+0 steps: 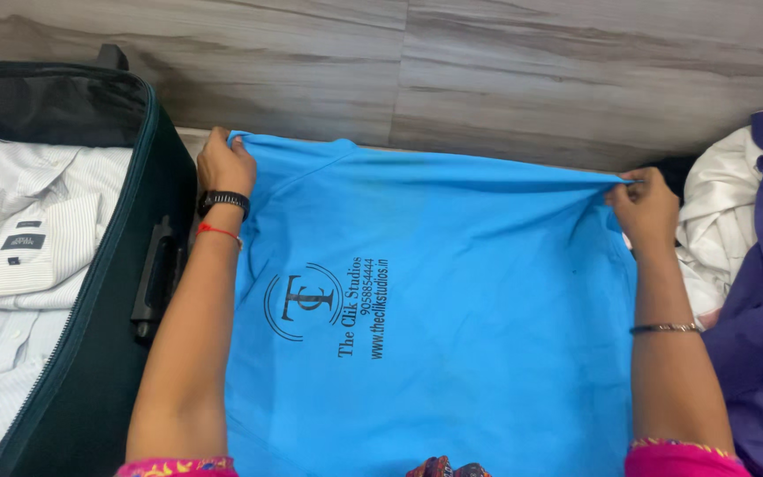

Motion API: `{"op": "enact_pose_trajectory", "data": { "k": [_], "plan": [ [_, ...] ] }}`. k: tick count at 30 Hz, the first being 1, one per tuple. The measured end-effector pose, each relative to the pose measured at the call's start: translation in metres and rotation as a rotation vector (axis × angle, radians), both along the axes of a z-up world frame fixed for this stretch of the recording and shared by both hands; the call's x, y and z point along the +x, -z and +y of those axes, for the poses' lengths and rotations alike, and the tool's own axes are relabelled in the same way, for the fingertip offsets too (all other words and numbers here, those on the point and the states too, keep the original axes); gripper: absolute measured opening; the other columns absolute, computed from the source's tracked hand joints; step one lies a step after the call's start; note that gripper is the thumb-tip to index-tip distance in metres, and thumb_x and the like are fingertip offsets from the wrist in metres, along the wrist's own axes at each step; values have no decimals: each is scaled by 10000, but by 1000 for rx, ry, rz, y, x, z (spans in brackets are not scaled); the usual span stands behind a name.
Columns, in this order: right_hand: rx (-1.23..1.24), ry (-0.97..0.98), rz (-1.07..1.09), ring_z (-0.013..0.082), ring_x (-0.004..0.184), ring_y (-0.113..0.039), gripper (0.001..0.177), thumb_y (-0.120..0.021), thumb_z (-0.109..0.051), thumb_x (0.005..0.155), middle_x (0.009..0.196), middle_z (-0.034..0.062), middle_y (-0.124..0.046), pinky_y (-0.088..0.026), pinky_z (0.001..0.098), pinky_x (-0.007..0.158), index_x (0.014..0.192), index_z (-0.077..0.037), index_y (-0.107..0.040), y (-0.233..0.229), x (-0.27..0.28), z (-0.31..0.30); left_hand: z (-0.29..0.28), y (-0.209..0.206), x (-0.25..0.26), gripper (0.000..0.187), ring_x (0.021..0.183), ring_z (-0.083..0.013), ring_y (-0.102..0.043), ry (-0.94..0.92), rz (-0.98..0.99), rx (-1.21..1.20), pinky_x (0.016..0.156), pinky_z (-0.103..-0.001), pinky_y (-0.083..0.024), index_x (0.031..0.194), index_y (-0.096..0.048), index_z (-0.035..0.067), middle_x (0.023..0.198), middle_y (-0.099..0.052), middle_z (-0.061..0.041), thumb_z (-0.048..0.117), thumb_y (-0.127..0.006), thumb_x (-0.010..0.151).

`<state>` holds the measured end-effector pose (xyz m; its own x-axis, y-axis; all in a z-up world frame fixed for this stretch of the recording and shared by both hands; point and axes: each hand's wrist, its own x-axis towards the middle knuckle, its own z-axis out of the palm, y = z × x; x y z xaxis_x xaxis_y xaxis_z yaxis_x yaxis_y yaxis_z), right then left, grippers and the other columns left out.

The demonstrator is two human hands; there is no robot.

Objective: The person folds a white striped shirt and a blue polo shirt on a tiled floor next to an open suitcase. They smooth the shirts, fold the sleeves and body, and place the folded white shirt into the suitcase before folding the blue shirt.

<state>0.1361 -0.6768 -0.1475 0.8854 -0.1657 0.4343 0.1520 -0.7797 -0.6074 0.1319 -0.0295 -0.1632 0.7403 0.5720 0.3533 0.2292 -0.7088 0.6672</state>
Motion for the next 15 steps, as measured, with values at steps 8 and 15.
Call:
{"op": "enact_pose_trajectory", "data": {
  "k": [8, 15],
  "plan": [
    [-231, 120, 467, 256, 664, -636, 331, -786, -167, 930, 875, 207, -712, -547, 442, 489, 1237, -48, -756, -37, -114, -59, -25, -65, -162, 164, 952, -407, -619, 167, -131, 306, 816, -518, -498, 960, -706, 11, 964, -702, -177, 141, -608, 959],
    [-112, 34, 443, 276, 923, -706, 495, -686, -340, 974, 1081, 183, -753, -559, 387, 785, 1419, -124, -656, -19, -149, -40, -42, -36, -223, 407, 1200, -351, -613, 220, 486, 445, 902, -489, -562, 1206, -703, 78, 1290, -672, -148, 391, -578, 978]
  ]
}}
